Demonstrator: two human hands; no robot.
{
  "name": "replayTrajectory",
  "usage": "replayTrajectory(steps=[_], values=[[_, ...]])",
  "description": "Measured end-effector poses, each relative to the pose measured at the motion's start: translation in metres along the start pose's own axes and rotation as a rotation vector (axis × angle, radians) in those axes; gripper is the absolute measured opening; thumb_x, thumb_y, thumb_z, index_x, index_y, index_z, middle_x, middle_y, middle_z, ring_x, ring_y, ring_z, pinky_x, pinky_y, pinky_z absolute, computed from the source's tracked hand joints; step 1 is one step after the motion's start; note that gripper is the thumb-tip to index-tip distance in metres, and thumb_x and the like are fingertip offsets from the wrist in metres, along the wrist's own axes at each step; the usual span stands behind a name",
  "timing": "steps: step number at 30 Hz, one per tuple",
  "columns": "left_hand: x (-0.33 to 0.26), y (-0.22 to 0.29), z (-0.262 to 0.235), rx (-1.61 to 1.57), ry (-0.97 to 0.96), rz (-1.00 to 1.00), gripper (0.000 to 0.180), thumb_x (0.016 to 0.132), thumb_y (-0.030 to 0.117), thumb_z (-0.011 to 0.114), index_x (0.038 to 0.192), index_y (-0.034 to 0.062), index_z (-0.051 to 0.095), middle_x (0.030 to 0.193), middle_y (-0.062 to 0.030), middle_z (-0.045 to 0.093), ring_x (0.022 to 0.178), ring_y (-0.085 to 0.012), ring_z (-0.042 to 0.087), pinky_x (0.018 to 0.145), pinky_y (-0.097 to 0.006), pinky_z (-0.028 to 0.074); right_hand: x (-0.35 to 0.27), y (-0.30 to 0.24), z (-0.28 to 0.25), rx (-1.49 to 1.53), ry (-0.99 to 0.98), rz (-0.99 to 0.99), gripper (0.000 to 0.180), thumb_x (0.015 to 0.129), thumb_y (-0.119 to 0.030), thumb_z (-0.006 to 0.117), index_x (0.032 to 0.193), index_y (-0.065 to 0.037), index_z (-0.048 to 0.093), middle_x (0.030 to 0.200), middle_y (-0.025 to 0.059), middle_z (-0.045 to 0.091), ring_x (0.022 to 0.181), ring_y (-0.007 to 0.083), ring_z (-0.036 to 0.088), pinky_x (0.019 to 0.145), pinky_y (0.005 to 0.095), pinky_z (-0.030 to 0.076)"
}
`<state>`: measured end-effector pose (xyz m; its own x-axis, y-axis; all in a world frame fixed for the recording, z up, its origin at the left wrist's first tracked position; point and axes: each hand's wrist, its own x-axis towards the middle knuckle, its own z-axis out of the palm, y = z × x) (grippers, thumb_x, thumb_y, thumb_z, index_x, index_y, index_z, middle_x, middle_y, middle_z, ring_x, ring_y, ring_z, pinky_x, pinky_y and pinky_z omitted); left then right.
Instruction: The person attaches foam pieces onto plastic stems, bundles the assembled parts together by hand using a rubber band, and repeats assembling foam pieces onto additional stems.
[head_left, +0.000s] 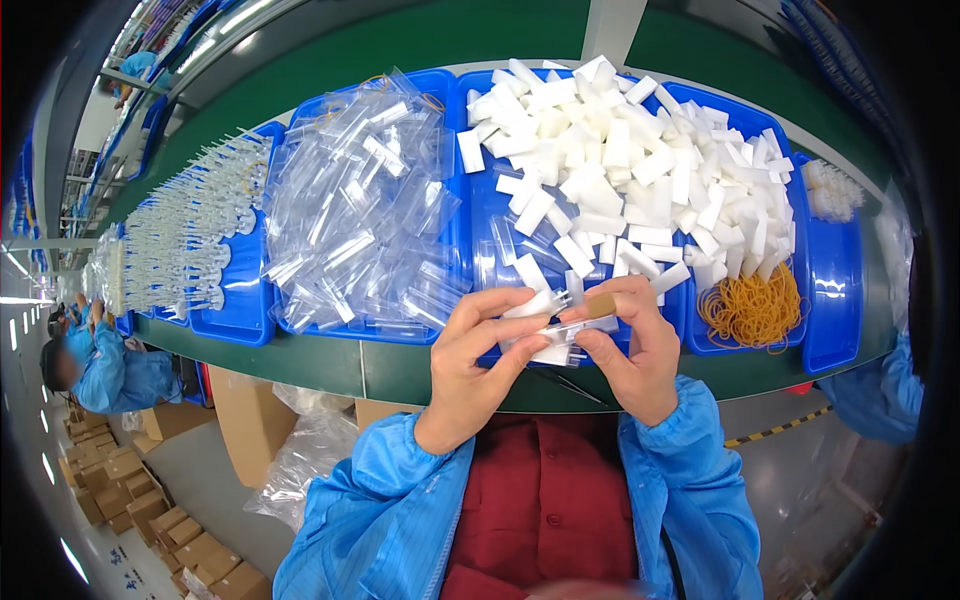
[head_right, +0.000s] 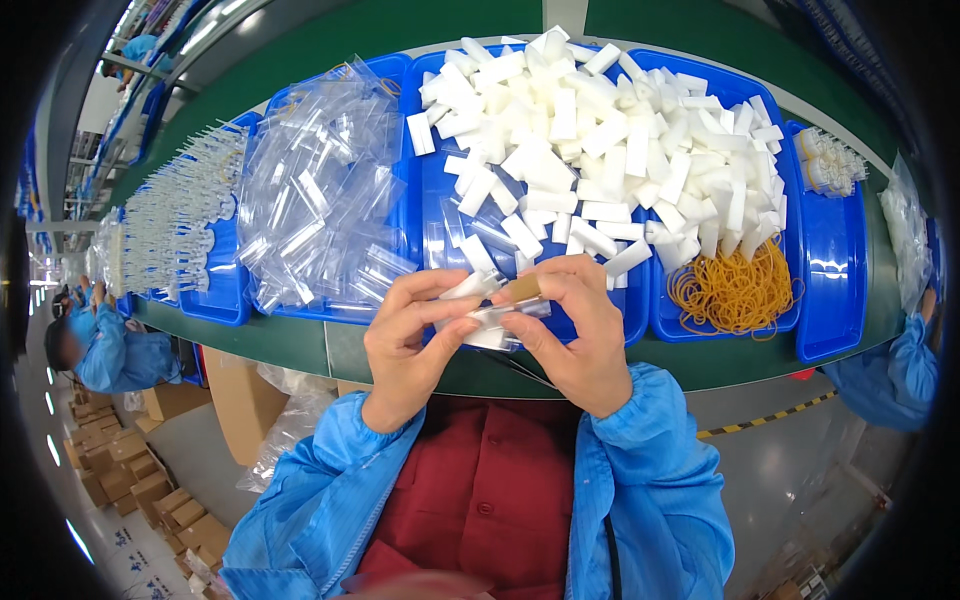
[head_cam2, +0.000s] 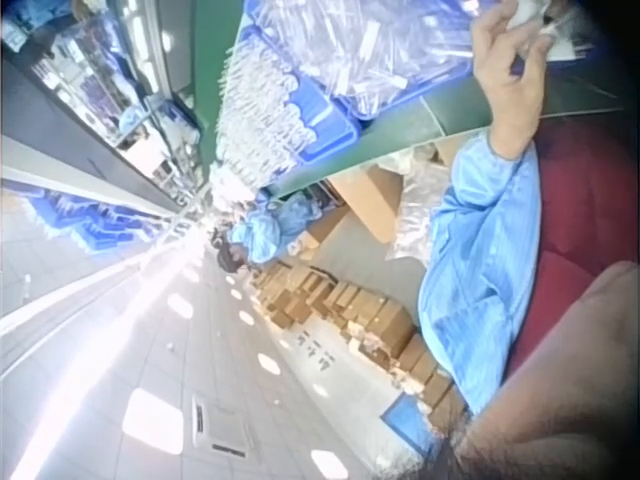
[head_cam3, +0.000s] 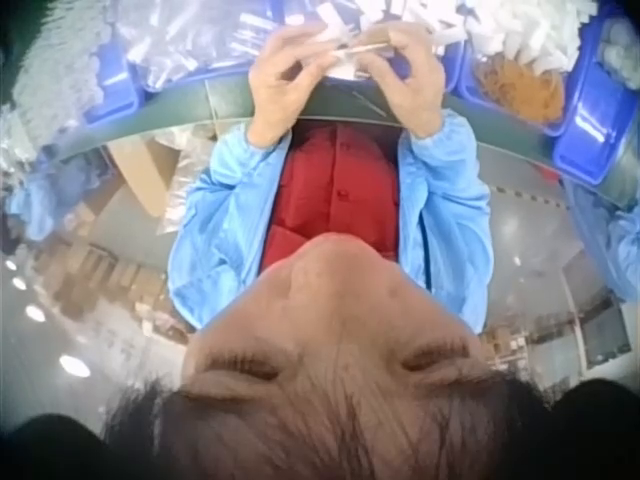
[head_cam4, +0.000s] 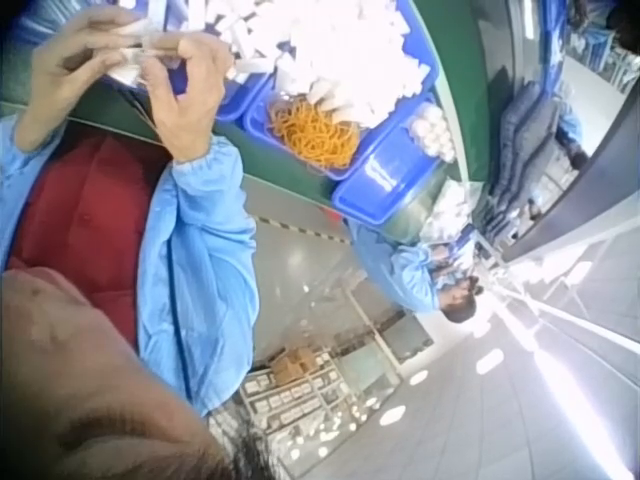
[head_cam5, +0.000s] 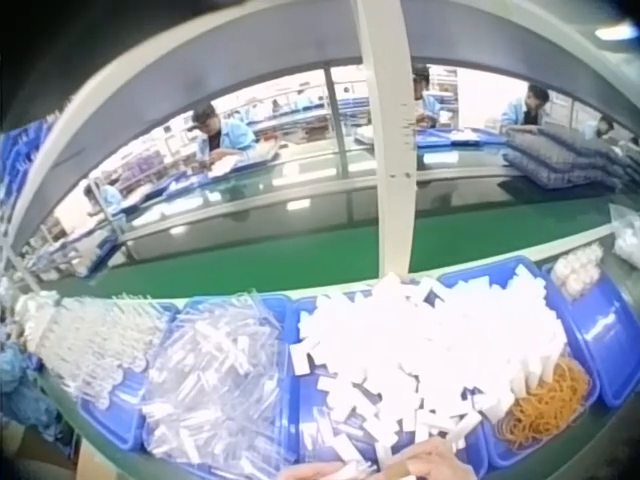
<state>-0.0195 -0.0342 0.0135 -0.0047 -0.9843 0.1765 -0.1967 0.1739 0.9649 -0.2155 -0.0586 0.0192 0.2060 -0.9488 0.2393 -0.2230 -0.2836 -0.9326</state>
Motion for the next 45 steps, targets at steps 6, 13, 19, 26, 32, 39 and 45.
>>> replayTrajectory(steps=[6, 13, 19, 26, 32, 39, 45], values=[[0.006, 0.003, 0.003, 0.103, -0.026, 0.069, 0.03, 0.082, -0.002, 0.077, 0.111, 0.0033, 0.075, 0.123, -0.013, 0.062, 0.108, -0.025, 0.065, 0.089, -0.032, 0.054, 0.001, -0.001, 0.004, -0.098, 0.069, -0.003, 0.019, 0.085, -0.006, 0.076, 0.103, -0.006, 0.07, 0.102, 0.006, 0.069, 0.102, 0.0237, 0.056, 0.088, 0.033, 0.046], [0.001, 0.007, -0.013, -0.162, -0.109, -0.017, 0.036, 0.09, -0.003, 0.067, 0.125, 0.0042, 0.068, 0.132, -0.0156, 0.057, 0.122, -0.0266, 0.057, 0.097, -0.033, 0.05, 0.007, -0.002, 0.002, 0.312, 0.025, 0.281, 0.02, 0.094, -0.003, 0.063, 0.114, 0.001, 0.061, 0.107, 0.0094, 0.067, 0.092, 0.0153, 0.064, 0.088, 0.0254, 0.048], [0.004, 0.003, -0.01, -0.366, -0.219, -0.001, 0.028, 0.087, -0.003, 0.07, 0.114, 0.0021, 0.072, 0.124, -0.0128, 0.062, 0.116, -0.0249, 0.06, 0.098, -0.034, 0.048, -0.015, 0.0, -0.02, 0.313, 0.164, 0.319, 0.034, 0.096, -0.002, 0.052, 0.129, 0.002, 0.046, 0.106, 0.0111, 0.065, 0.106, 0.0182, 0.06, 0.1, 0.0321, 0.043], [-0.007, -0.001, -0.009, -0.221, -0.101, 0.207, 0.03, 0.084, -0.003, 0.07, 0.113, 0.0016, 0.071, 0.118, -0.012, 0.061, 0.109, -0.0254, 0.061, 0.091, -0.032, 0.051, -0.025, 0.008, -0.002, 0.285, -0.017, 0.215, 0.057, 0.098, -0.022, 0.062, 0.144, 0.002, 0.039, 0.131, 0.0139, 0.055, 0.116, 0.0213, 0.057, 0.102, 0.033, 0.044], [0.005, 0.014, -0.011, -0.373, -0.209, 0.046, 0.041, 0.088, 0.007, 0.072, 0.128, 0.0022, 0.061, 0.131, -0.0145, 0.057, 0.123, -0.0306, 0.054, 0.102, -0.039, 0.045, -0.021, 0.004, -0.019, 0.169, -0.057, 0.145, 0.055, 0.096, -0.017, 0.064, 0.143, 0.003, 0.042, 0.133, 0.0142, 0.053, 0.123, 0.0239, 0.053, 0.109, 0.0363, 0.038], [0.004, 0.008, -0.022, -0.156, -0.346, 0.024, 0.042, 0.087, 0.003, 0.074, 0.127, 0.0056, 0.061, 0.138, -0.0138, 0.051, 0.126, -0.027, 0.053, 0.098, -0.037, 0.05, -0.008, 0.0, -0.018, -0.081, -0.249, -0.086, 0.043, 0.071, -0.004, 0.077, 0.112, -0.005, 0.064, 0.121, 0.0193, 0.058, 0.116, 0.0374, 0.055, 0.105, 0.0473, 0.04], [-0.005, 0.002, -0.019, -0.357, -0.329, -0.14, 0.045, 0.086, -0.004, 0.072, 0.128, 0.005, 0.058, 0.138, -0.0139, 0.049, 0.127, -0.025, 0.054, 0.097, -0.035, 0.054, 0.005, -0.016, -0.016, -0.091, -0.348, -0.137, 0.035, 0.075, -0.005, 0.076, 0.109, -0.005, 0.067, 0.113, 0.0131, 0.066, 0.116, 0.0326, 0.057, 0.102, 0.0443, 0.042]])
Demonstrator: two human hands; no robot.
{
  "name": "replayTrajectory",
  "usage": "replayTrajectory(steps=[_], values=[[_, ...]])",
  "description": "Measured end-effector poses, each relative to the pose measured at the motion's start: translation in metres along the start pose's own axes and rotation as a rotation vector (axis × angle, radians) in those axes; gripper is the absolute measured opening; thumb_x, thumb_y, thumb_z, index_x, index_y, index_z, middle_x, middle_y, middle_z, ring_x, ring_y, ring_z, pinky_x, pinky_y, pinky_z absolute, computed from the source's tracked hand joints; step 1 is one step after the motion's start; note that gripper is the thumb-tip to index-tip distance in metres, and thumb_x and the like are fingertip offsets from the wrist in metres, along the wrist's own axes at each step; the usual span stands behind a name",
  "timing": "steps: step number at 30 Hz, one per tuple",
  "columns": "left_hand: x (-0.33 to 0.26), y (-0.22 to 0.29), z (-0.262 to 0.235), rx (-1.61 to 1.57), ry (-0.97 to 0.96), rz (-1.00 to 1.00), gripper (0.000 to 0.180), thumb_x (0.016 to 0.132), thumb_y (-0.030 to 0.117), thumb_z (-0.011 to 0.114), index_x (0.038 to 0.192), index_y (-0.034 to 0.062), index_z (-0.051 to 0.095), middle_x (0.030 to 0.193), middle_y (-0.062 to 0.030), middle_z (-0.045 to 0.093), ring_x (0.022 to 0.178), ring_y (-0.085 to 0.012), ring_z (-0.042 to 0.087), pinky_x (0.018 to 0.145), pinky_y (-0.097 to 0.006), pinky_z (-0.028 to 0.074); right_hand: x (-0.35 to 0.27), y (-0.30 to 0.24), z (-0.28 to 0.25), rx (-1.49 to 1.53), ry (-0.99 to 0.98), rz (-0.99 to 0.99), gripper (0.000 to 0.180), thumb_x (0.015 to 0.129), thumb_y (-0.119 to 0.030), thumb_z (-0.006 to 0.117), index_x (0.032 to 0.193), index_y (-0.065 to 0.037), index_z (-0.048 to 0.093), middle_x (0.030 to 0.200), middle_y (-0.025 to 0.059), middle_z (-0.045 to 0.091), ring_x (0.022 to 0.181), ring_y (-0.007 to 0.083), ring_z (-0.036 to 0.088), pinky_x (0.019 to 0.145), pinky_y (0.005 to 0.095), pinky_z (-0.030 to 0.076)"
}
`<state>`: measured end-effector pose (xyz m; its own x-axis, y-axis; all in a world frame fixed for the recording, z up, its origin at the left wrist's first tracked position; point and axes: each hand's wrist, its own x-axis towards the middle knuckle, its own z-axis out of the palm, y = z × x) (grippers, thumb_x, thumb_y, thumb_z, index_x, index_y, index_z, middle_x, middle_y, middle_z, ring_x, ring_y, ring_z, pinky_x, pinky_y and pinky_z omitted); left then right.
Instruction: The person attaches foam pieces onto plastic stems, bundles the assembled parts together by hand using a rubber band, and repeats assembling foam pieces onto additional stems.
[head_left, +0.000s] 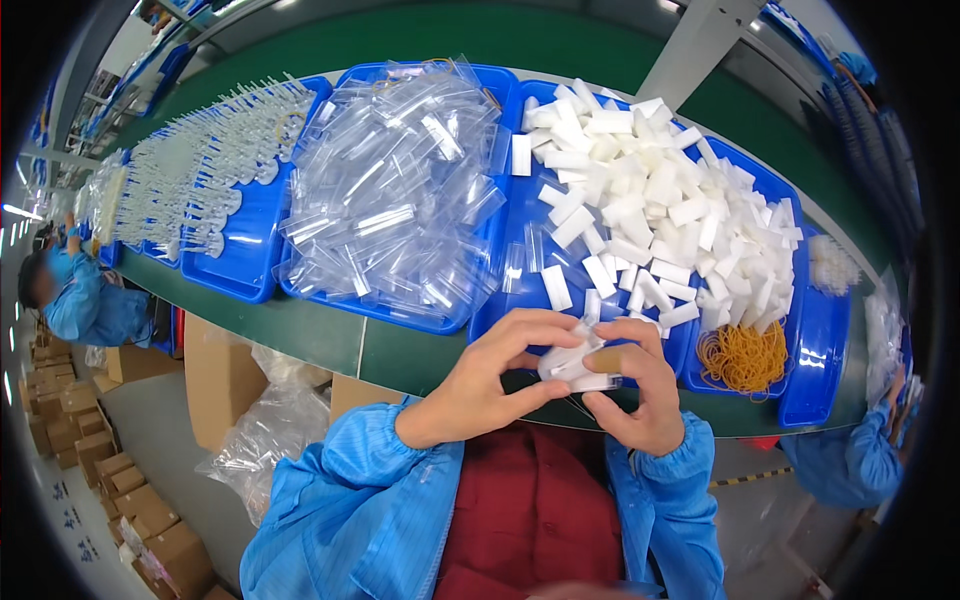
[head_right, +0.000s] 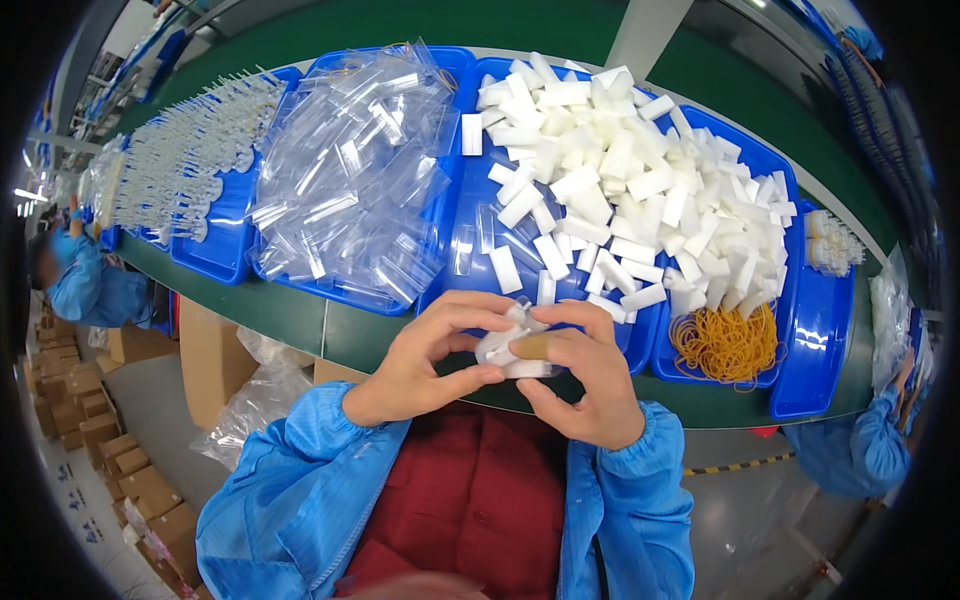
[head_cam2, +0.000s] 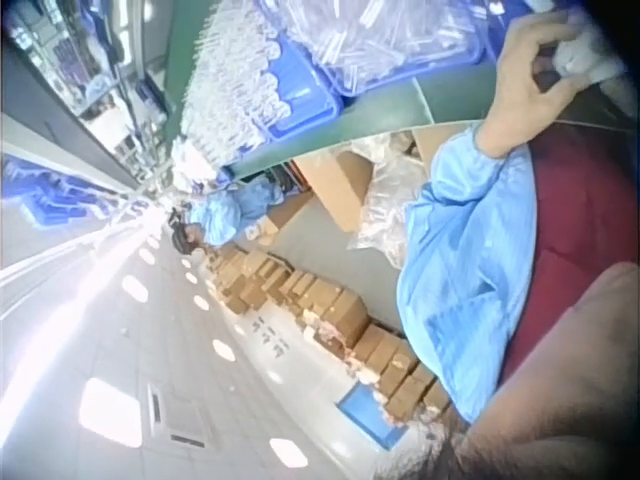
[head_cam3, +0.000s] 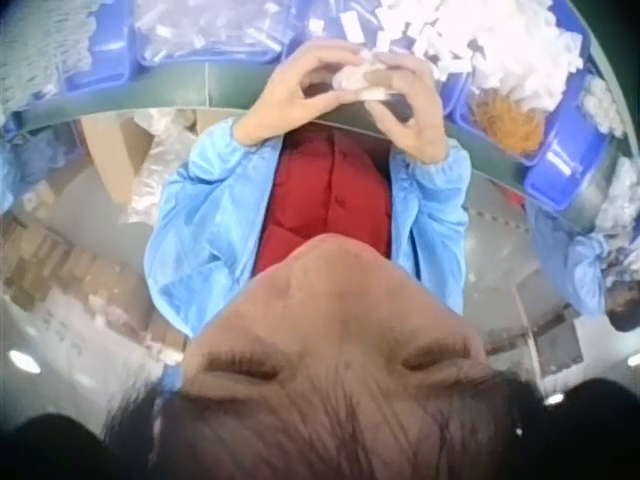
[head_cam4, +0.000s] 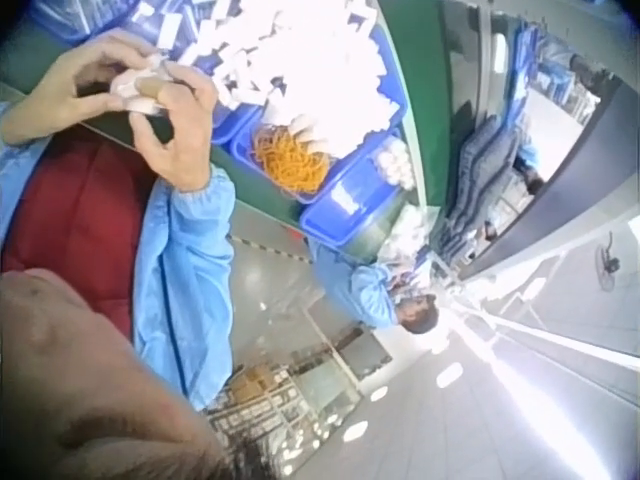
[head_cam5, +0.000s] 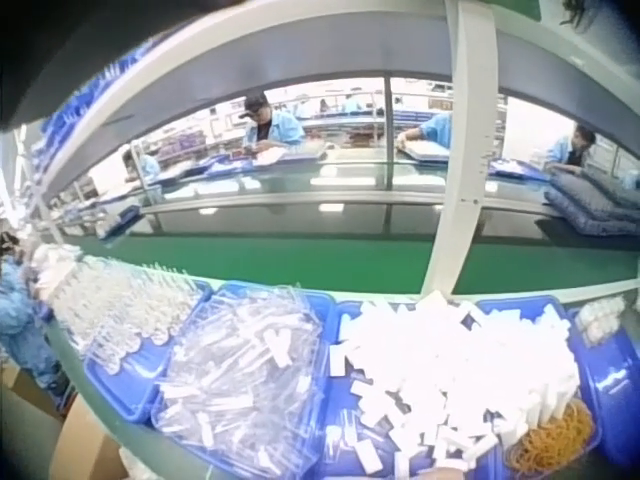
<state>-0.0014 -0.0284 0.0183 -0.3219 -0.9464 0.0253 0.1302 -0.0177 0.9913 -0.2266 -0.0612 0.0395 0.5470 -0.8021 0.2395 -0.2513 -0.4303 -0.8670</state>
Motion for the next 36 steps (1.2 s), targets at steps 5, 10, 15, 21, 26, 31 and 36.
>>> replayTrajectory(steps=[5, 10, 15, 21, 26, 31, 36], values=[[-0.005, -0.002, -0.011, 0.142, 0.316, 0.148, 0.042, 0.085, -0.005, 0.074, 0.124, 0.0016, 0.061, 0.131, -0.0134, 0.054, 0.118, -0.0227, 0.06, 0.093, -0.033, 0.057, 0.014, 0.011, 0.003, 0.081, 0.3, 0.212, 0.025, 0.086, 0.003, 0.065, 0.11, -0.003, 0.066, 0.107, 0.0118, 0.068, 0.103, 0.028, 0.061, 0.089, 0.0341, 0.047], [-0.008, 0.003, -0.013, 0.091, 0.437, 0.209, 0.042, 0.085, -0.009, 0.071, 0.125, -0.0014, 0.059, 0.132, -0.0148, 0.052, 0.118, -0.0226, 0.059, 0.094, -0.034, 0.057, 0.048, 0.026, 0.021, -0.65, 0.205, -0.061, 0.03, 0.08, -0.004, 0.071, 0.109, -0.005, 0.067, 0.098, 0.007, 0.067, 0.089, 0.0251, 0.059, 0.079, 0.0379, 0.043], [-0.008, -0.001, -0.006, 0.213, 0.361, 0.207, 0.044, 0.084, -0.005, 0.075, 0.125, 0.0016, 0.061, 0.131, -0.0152, 0.055, 0.118, -0.0248, 0.06, 0.092, -0.035, 0.058, 0.049, 0.022, 0.026, -1.012, 0.035, -0.023, 0.044, 0.072, -0.006, 0.075, 0.114, -0.008, 0.067, 0.097, 0.0054, 0.066, 0.091, 0.0231, 0.057, 0.08, 0.0369, 0.039], [-0.009, -0.004, -0.005, 0.256, 0.374, 0.185, 0.04, 0.082, -0.004, 0.076, 0.12, 0.0014, 0.064, 0.129, -0.0138, 0.059, 0.116, -0.0243, 0.061, 0.09, -0.033, 0.058, 0.041, 0.008, 0.005, -0.359, 0.234, 0.11, 0.046, 0.08, 0.004, 0.067, 0.126, 0.0, 0.059, 0.092, 0.0063, 0.069, 0.084, 0.0208, 0.067, 0.084, 0.0344, 0.045], [-0.004, -0.003, 0.001, 0.358, 0.294, 0.173, 0.04, 0.079, -0.004, 0.079, 0.117, 0.002, 0.066, 0.126, -0.0143, 0.061, 0.114, -0.0261, 0.062, 0.09, -0.033, 0.054, 0.027, -0.007, 0.009, 0.47, 0.414, 0.357, 0.047, 0.092, -0.002, 0.061, 0.137, 0.002, 0.045, 0.101, 0.0121, 0.069, 0.097, 0.0189, 0.067, 0.095, 0.0339, 0.049], [0.0, -0.006, 0.004, 0.434, 0.182, 0.222, 0.038, 0.085, -0.006, 0.074, 0.12, -0.0024, 0.061, 0.132, -0.0172, 0.052, 0.118, -0.025, 0.061, 0.094, -0.033, 0.058, 0.01, 0.004, 0.015, 0.582, 0.446, 0.278, 0.044, 0.094, -0.004, 0.06, 0.134, 0.001, 0.044, 0.105, 0.0132, 0.069, 0.104, 0.0196, 0.064, 0.097, 0.0356, 0.048], [0.001, -0.007, 0.01, 0.424, 0.191, 0.205, 0.035, 0.086, -0.006, 0.072, 0.119, -0.0031, 0.062, 0.133, -0.0174, 0.052, 0.118, -0.0257, 0.061, 0.094, -0.033, 0.057, 0.004, 0.005, 0.014, 0.49, 0.398, 0.3, 0.044, 0.091, -0.002, 0.064, 0.131, 0.0, 0.047, 0.106, 0.013, 0.069, 0.103, 0.0195, 0.065, 0.098, 0.0338, 0.047]])
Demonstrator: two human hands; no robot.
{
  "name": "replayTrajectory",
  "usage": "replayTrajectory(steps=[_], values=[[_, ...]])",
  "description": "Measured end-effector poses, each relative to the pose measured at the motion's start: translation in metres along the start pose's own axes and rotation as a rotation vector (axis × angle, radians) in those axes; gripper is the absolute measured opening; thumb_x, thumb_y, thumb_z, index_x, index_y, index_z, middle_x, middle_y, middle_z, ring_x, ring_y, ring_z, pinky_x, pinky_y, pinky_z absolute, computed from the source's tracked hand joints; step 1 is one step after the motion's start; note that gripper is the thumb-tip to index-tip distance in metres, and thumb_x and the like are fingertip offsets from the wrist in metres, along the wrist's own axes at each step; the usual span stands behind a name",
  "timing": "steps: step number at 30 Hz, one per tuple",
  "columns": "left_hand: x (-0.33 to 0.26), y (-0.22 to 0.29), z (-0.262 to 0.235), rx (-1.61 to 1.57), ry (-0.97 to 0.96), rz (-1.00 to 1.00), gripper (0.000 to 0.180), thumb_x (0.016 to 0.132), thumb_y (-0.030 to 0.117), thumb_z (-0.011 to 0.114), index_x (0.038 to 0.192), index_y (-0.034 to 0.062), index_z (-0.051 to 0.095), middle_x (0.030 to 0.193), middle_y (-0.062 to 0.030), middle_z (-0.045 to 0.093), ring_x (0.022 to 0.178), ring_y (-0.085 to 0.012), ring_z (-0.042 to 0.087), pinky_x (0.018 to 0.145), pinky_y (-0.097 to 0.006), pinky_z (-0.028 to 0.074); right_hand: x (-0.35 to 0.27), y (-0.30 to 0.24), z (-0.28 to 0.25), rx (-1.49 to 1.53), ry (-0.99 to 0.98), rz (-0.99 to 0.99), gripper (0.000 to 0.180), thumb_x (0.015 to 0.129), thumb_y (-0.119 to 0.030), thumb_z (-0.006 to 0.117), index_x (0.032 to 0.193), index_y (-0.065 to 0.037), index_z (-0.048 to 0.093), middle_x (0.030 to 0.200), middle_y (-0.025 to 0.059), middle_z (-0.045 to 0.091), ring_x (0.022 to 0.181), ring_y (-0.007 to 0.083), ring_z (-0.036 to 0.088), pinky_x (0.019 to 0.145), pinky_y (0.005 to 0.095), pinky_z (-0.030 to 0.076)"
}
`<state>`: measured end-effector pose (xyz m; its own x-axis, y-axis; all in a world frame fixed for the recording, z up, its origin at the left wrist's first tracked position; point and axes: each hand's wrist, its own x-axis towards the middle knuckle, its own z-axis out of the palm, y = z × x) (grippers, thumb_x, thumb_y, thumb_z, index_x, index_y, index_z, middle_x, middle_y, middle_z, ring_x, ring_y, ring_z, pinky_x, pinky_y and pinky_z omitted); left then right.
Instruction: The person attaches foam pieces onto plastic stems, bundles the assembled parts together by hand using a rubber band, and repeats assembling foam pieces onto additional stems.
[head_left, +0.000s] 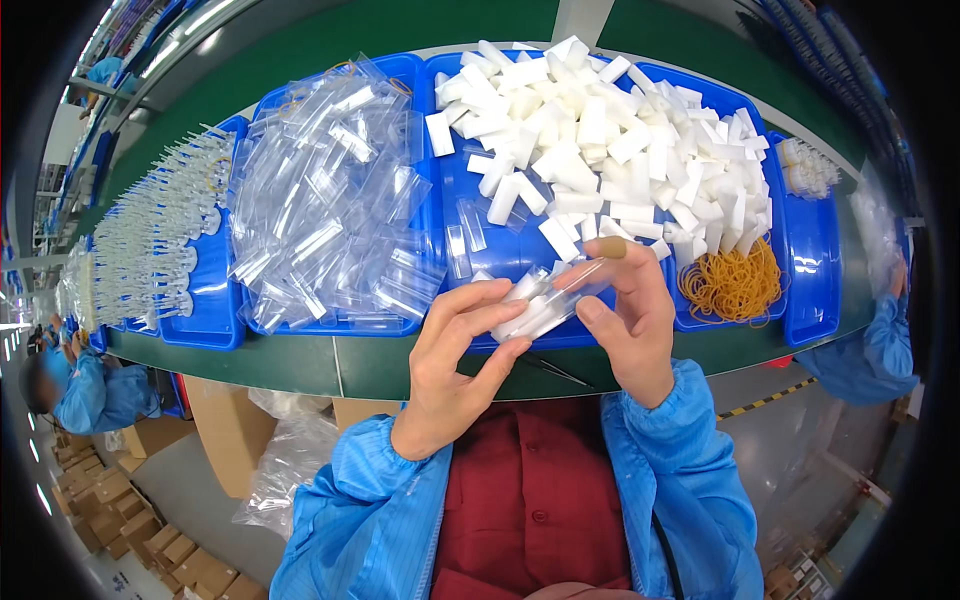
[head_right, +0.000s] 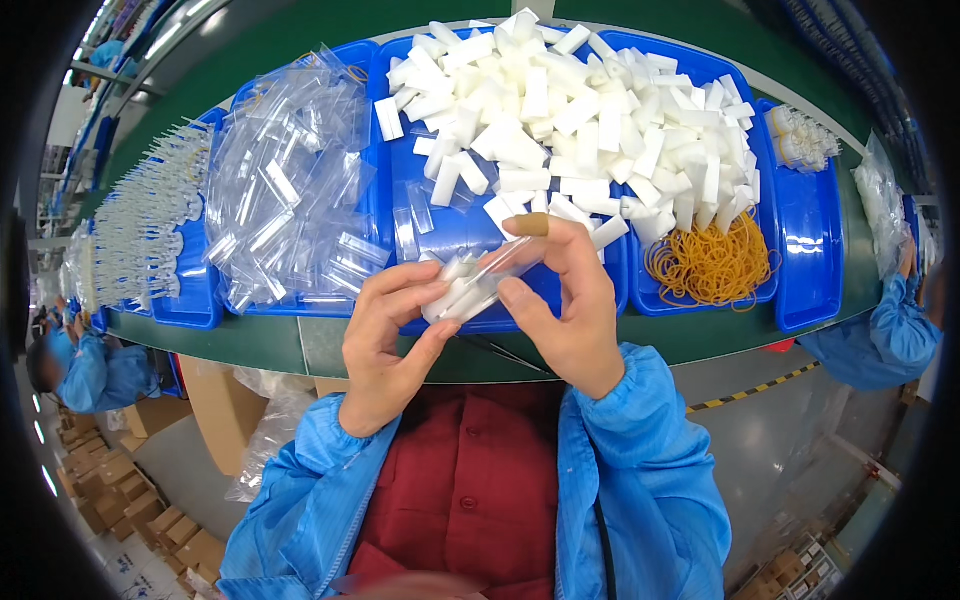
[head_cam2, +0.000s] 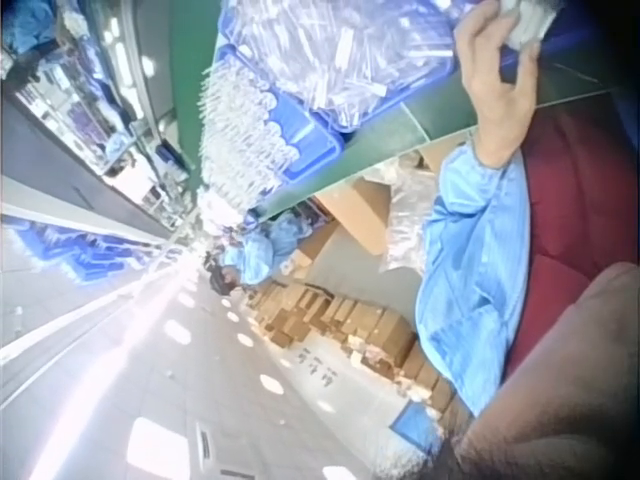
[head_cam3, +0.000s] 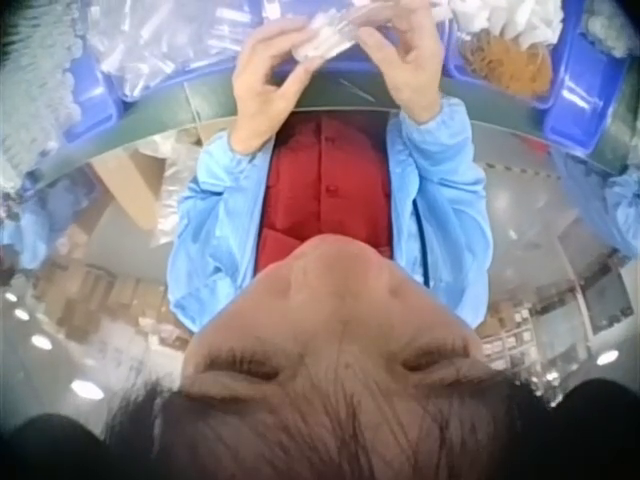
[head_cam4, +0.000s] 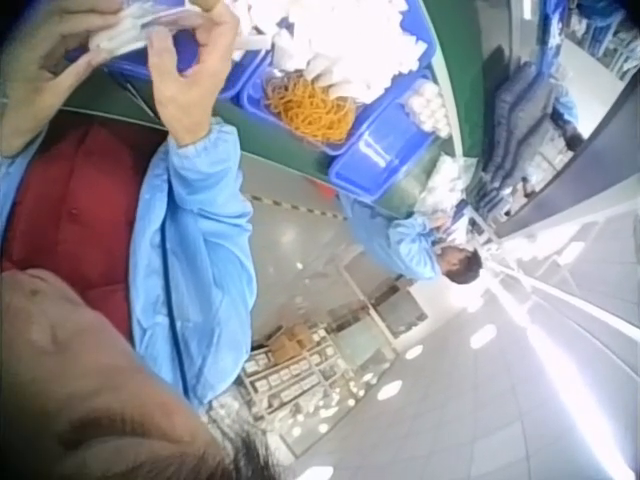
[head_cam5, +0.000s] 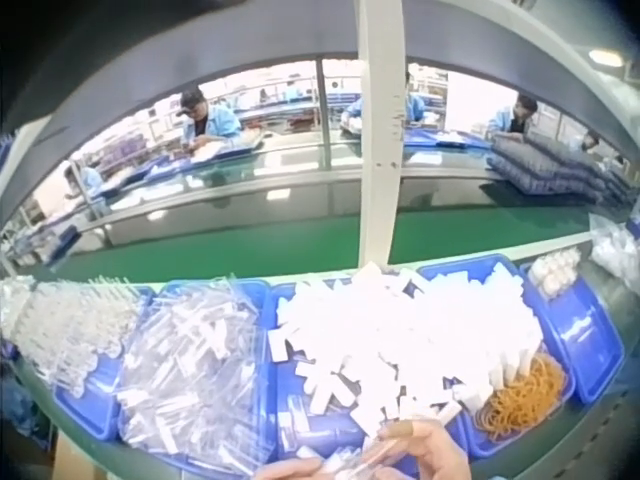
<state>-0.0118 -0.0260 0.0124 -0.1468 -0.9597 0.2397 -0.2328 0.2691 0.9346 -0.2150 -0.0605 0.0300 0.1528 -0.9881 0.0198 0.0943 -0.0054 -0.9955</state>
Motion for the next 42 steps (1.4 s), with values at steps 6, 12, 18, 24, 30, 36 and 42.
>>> replayTrajectory(steps=[6, 12, 18, 24, 30, 36, 42], values=[[0.0, -0.001, 0.004, -0.091, -0.04, -0.094, 0.037, 0.086, -0.007, 0.071, 0.122, -0.0038, 0.061, 0.133, -0.016, 0.051, 0.12, -0.0251, 0.06, 0.095, -0.034, 0.057, -0.003, 0.008, -0.001, -0.217, 0.053, -0.082, 0.042, 0.086, 0.0, 0.069, 0.124, -0.001, 0.052, 0.1, 0.0113, 0.071, 0.101, 0.0184, 0.067, 0.096, 0.0323, 0.047], [0.001, -0.002, 0.009, -0.021, -0.059, -0.088, 0.036, 0.086, -0.009, 0.071, 0.12, -0.0039, 0.062, 0.133, -0.0154, 0.051, 0.119, -0.0248, 0.06, 0.097, -0.035, 0.057, -0.007, 0.008, 0.002, -0.163, 0.087, -0.093, 0.042, 0.084, -0.001, 0.071, 0.122, -0.001, 0.054, 0.097, 0.0105, 0.072, 0.099, 0.0172, 0.067, 0.095, 0.0311, 0.047], [0.003, -0.001, 0.017, -0.081, 0.117, -0.17, 0.034, 0.078, -0.002, 0.08, 0.109, 0.0027, 0.069, 0.123, -0.0135, 0.063, 0.107, -0.0259, 0.064, 0.086, -0.032, 0.053, -0.013, 0.01, 0.003, -0.349, 0.06, -0.13, 0.043, 0.08, 0.0, 0.073, 0.12, -0.003, 0.056, 0.099, 0.0081, 0.073, 0.102, 0.0183, 0.066, 0.097, 0.0318, 0.044], [0.01, 0.001, 0.014, 0.033, 0.162, -0.117, 0.02, 0.078, -0.001, 0.079, 0.096, 0.0016, 0.072, 0.117, -0.013, 0.065, 0.103, -0.0241, 0.065, 0.085, -0.032, 0.053, -0.014, 0.011, 0.005, -0.294, 0.077, -0.123, 0.042, 0.081, 0.001, 0.073, 0.119, -0.003, 0.056, 0.103, 0.0084, 0.073, 0.104, 0.0188, 0.067, 0.097, 0.0317, 0.043], [0.011, 0.002, 0.016, -0.05, 0.155, -0.164, 0.02, 0.078, -0.001, 0.08, 0.097, 0.0021, 0.073, 0.118, -0.0129, 0.064, 0.101, -0.0248, 0.066, 0.086, -0.032, 0.053, -0.015, 0.01, 0.007, -0.152, 0.124, -0.06, 0.039, 0.084, 0.001, 0.071, 0.118, -0.002, 0.053, 0.104, 0.0118, 0.072, 0.101, 0.0183, 0.068, 0.096, 0.0308, 0.047], [0.014, 0.007, 0.014, 0.21, 0.099, 0.037, 0.027, 0.076, -0.001, 0.082, 0.102, 0.0031, 0.074, 0.119, -0.0133, 0.064, 0.099, -0.0262, 0.068, 0.08, -0.033, 0.057, -0.014, 0.013, 0.009, -0.067, 0.1, -0.11, 0.039, 0.085, 0.002, 0.07, 0.119, 0.0, 0.051, 0.104, 0.0129, 0.071, 0.101, 0.0187, 0.069, 0.095, 0.0315, 0.049], [0.012, 0.007, 0.012, 0.205, 0.11, 0.023, 0.027, 0.075, -0.001, 0.081, 0.101, 0.0002, 0.072, 0.119, -0.0153, 0.065, 0.106, -0.0267, 0.065, 0.087, -0.033, 0.053, -0.015, 0.01, 0.012, -0.092, 0.147, -0.067, 0.039, 0.086, 0.002, 0.07, 0.119, 0.001, 0.05, 0.104, 0.0134, 0.071, 0.103, 0.0188, 0.069, 0.095, 0.0315, 0.05]])
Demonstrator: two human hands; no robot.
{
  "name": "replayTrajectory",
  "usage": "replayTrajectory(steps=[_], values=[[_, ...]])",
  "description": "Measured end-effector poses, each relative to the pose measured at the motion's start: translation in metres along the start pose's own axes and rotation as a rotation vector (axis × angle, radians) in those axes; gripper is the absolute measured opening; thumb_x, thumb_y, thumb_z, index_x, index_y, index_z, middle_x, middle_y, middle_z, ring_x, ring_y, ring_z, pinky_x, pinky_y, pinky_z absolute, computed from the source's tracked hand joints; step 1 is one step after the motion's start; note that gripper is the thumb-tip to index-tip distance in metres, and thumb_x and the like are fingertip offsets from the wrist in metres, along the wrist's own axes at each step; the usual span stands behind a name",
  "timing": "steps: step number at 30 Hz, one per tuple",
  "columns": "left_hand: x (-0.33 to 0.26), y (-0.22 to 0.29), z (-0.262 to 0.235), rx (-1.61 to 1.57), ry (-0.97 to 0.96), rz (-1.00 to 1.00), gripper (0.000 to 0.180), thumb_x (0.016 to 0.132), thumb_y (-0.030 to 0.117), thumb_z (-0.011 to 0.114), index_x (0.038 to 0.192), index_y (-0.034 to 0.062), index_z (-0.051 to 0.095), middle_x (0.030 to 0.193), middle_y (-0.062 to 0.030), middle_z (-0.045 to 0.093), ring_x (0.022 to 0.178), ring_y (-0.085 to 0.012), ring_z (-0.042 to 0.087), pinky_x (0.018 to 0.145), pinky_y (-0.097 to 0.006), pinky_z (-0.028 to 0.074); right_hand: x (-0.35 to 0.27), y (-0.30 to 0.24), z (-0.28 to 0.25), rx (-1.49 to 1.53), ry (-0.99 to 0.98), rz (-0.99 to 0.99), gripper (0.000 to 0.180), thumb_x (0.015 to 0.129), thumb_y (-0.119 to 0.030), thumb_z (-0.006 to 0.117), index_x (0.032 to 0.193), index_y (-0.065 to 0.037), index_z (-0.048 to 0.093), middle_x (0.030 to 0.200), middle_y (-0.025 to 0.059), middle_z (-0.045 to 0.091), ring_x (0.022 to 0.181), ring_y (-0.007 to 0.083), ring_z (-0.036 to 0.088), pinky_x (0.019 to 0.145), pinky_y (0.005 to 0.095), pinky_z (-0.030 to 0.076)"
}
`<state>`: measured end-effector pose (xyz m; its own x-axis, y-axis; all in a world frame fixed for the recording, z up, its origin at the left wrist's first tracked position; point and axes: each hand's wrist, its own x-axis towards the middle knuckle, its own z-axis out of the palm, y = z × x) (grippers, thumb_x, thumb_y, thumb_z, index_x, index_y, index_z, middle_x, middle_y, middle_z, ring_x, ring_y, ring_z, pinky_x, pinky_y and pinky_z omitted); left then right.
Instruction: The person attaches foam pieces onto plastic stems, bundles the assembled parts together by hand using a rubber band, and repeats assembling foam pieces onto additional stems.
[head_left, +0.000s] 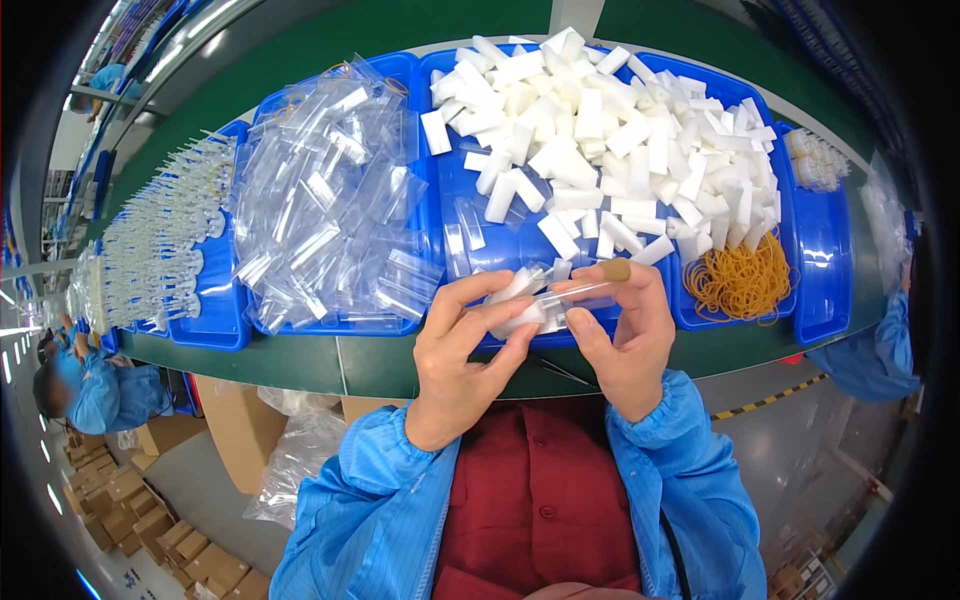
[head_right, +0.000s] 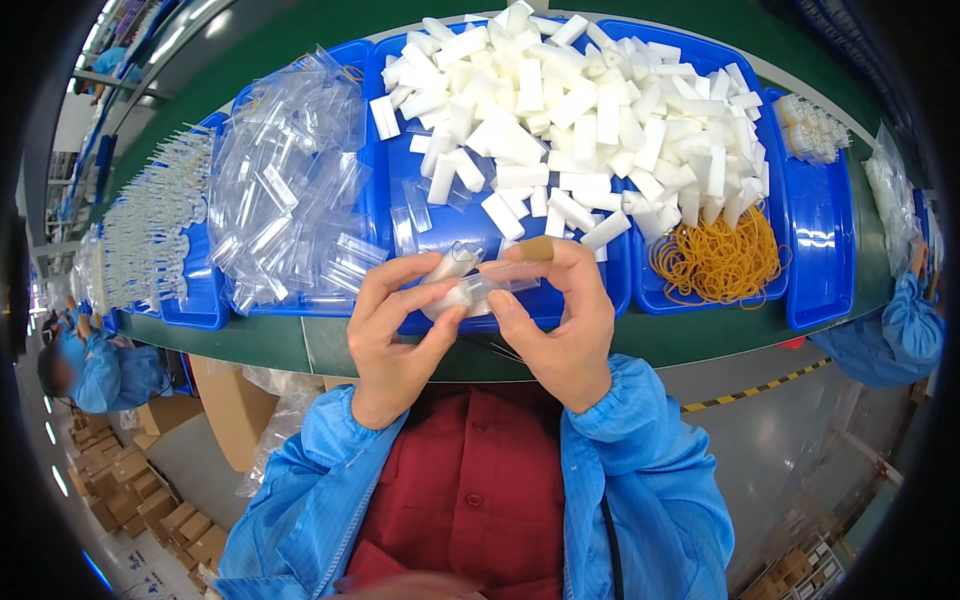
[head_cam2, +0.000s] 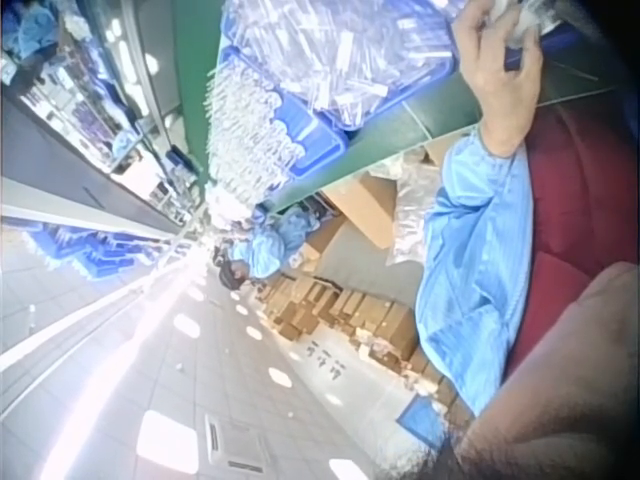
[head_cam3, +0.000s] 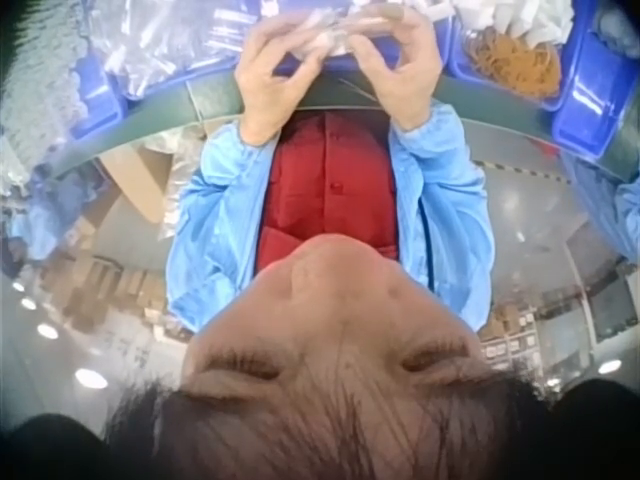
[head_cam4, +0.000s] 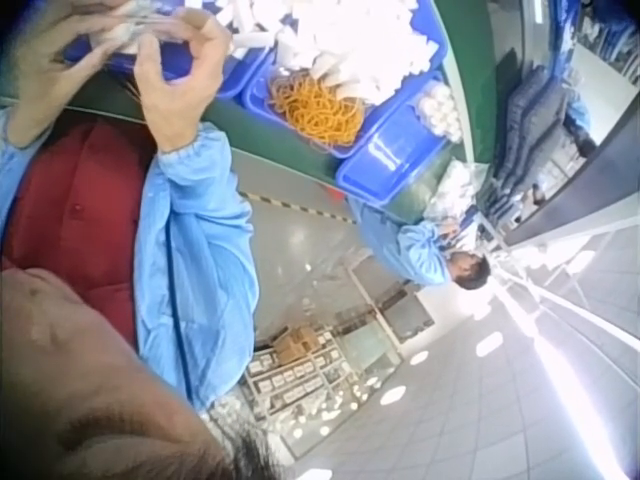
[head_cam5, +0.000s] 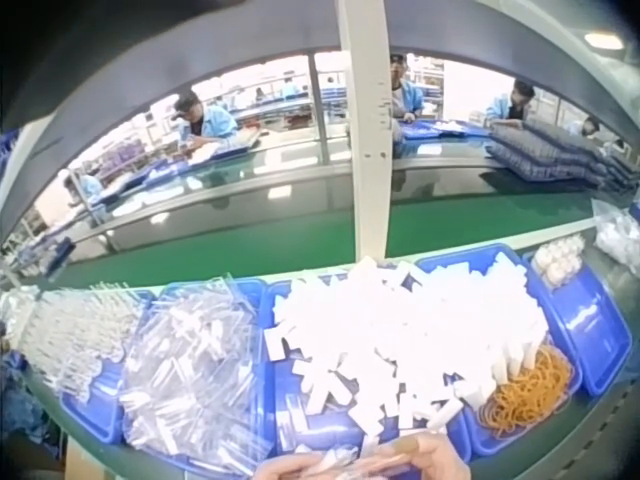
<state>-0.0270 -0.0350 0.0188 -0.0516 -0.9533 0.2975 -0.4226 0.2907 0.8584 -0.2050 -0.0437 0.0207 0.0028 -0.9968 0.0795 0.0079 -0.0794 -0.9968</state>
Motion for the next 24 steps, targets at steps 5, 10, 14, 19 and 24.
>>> replayTrajectory(steps=[5, 10, 14, 19, 24], values=[[0.001, -0.006, 0.0, -0.004, 0.003, 0.025, 0.027, 0.076, -0.001, 0.081, 0.102, 0.0009, 0.073, 0.119, -0.0147, 0.064, 0.103, -0.0268, 0.066, 0.083, -0.033, 0.055, 0.001, 0.003, -0.002, 0.108, -0.045, 0.054, 0.038, 0.086, 0.001, 0.071, 0.119, 0.001, 0.05, 0.107, 0.014, 0.07, 0.104, 0.0184, 0.068, 0.096, 0.0313, 0.049], [0.0, -0.002, 0.002, 0.053, -0.01, 0.07, 0.026, 0.077, -0.002, 0.081, 0.102, 0.0014, 0.074, 0.12, -0.0139, 0.064, 0.097, -0.0263, 0.069, 0.077, -0.032, 0.058, -0.003, 0.009, -0.003, 0.029, -0.054, -0.004, 0.038, 0.086, -0.002, 0.071, 0.119, 0.0, 0.051, 0.107, 0.0143, 0.071, 0.104, 0.0176, 0.067, 0.096, 0.031, 0.048], [-0.005, 0.002, 0.004, 0.004, -0.015, -0.029, 0.027, 0.076, -0.005, 0.079, 0.101, 0.0006, 0.072, 0.119, -0.0153, 0.064, 0.105, -0.0275, 0.065, 0.085, -0.034, 0.053, -0.003, 0.012, -0.007, -0.318, -0.067, -0.15, 0.038, 0.085, -0.002, 0.072, 0.118, -0.002, 0.052, 0.106, 0.0122, 0.072, 0.104, 0.0177, 0.065, 0.097, 0.0323, 0.046], [-0.002, 0.001, -0.001, 0.031, -0.041, -0.017, 0.028, 0.075, -0.005, 0.08, 0.101, 0.0007, 0.073, 0.118, -0.0142, 0.065, 0.104, -0.0273, 0.065, 0.084, -0.033, 0.053, 0.003, 0.005, -0.006, 0.12, -0.103, 0.144, 0.036, 0.083, -0.002, 0.072, 0.115, -0.003, 0.057, 0.105, 0.0088, 0.072, 0.103, 0.0194, 0.06, 0.096, 0.0336, 0.045], [-0.003, 0.006, -0.001, 0.036, -0.021, -0.033, 0.028, 0.075, -0.004, 0.08, 0.102, 0.0014, 0.074, 0.117, -0.0137, 0.065, 0.104, -0.0273, 0.065, 0.085, -0.034, 0.053, 0.007, 0.007, -0.014, -0.431, -0.204, -0.248, 0.036, 0.086, -0.003, 0.071, 0.117, -0.002, 0.052, 0.104, 0.0115, 0.071, 0.102, 0.0179, 0.065, 0.094, 0.0303, 0.047]])
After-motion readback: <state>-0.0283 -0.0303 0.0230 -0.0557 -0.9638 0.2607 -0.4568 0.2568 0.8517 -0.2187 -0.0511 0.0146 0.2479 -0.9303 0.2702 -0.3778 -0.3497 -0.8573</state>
